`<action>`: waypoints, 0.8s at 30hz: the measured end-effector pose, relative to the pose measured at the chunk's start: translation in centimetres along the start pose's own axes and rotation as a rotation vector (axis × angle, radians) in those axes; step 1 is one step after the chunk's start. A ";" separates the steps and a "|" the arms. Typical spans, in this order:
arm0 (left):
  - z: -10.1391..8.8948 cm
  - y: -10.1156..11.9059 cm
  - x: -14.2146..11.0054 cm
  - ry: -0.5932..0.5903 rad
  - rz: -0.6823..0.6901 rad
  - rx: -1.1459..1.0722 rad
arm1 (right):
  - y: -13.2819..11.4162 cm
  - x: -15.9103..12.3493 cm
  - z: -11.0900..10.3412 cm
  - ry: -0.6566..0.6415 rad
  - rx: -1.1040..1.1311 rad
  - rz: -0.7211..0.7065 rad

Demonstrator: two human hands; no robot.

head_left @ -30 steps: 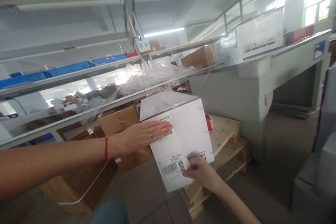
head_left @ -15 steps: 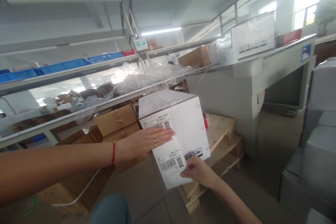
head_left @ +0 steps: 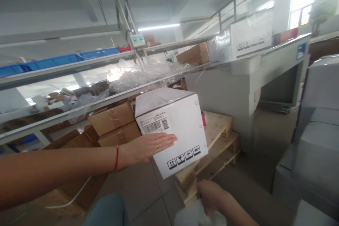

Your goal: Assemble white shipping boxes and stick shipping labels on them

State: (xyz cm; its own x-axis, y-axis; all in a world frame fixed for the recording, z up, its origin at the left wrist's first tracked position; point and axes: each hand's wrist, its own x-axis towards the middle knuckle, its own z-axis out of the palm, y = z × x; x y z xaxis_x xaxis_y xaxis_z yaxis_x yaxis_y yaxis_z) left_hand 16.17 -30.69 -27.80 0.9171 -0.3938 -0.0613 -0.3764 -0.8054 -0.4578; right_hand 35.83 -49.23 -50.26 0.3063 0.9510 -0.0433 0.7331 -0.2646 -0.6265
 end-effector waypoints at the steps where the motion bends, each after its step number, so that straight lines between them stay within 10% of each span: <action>1: 0.3 0.1 0.1 0.000 -0.001 -0.010 | 0.1 -0.1 0.2 -0.013 -0.046 0.008; 8: 2.0 1.8 1.1 0.004 0.064 -0.125 | -1.4 -0.9 -0.6 -0.028 -0.155 -0.030; 17: -4.3 -1.2 -1.1 0.162 -0.195 0.176 | -4.2 -2.1 -3.2 -0.079 -0.017 -0.104; 24: 1.7 4.2 -2.2 0.052 -0.031 -0.216 | -5.9 -4.1 -6.9 -0.239 0.213 -0.204</action>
State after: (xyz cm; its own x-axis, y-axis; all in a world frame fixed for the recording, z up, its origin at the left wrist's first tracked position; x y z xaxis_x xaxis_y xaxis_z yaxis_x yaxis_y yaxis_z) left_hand 12.81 -32.46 -31.10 0.9227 -0.3855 -0.0017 -0.3729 -0.8914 -0.2575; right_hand 34.40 -52.71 -40.99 -0.0015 0.9978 -0.0660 0.6138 -0.0511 -0.7878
